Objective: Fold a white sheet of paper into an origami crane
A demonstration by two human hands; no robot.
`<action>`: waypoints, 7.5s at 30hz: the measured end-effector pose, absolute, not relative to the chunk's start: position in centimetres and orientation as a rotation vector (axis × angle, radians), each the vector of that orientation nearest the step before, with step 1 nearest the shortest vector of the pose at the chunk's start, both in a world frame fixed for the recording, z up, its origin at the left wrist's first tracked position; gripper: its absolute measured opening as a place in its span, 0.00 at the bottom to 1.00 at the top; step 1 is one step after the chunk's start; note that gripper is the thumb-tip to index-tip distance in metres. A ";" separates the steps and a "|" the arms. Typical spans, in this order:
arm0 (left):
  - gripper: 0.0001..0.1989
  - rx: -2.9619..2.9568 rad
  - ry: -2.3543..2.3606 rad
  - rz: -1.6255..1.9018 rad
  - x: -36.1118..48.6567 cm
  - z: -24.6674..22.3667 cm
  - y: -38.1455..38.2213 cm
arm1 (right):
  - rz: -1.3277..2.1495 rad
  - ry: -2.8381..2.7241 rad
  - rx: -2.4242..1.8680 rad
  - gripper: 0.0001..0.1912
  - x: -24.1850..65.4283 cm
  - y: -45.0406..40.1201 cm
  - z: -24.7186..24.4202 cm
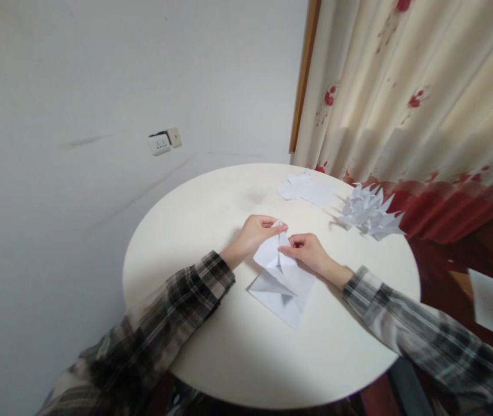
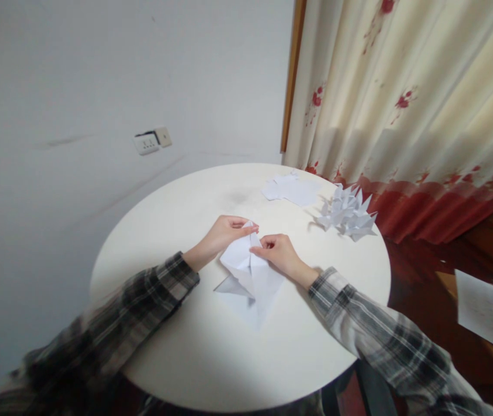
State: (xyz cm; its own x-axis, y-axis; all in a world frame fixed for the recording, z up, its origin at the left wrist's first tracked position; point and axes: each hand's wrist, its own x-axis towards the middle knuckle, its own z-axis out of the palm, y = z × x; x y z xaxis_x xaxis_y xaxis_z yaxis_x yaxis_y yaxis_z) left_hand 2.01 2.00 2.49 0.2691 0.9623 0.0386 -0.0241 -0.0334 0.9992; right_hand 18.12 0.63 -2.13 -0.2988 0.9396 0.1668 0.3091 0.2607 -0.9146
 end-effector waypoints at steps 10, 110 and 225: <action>0.10 1.338 1.027 1.009 2.2 2.2 2.0 | 1.017 -1.783 -1.154 0.19 18.1 0.4 -1.8; 0.13 2.061 0.997 0.545 -1.8 0.7 4.8 | 0.669 -2.121 -1.190 0.16 19.5 2.1 -2.5; 0.26 2.226 1.302 0.803 1.5 -1.9 0.9 | 0.508 -2.253 -1.203 0.22 18.1 0.3 -0.6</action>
State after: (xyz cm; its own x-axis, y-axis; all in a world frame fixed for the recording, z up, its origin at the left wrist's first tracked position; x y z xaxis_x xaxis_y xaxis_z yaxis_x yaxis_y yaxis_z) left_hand 1.49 0.93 -1.95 0.3891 0.8834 0.2610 0.6301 -0.4620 0.6241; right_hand 18.10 0.32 -0.59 -0.4619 0.8431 0.2754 0.6431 0.5322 -0.5506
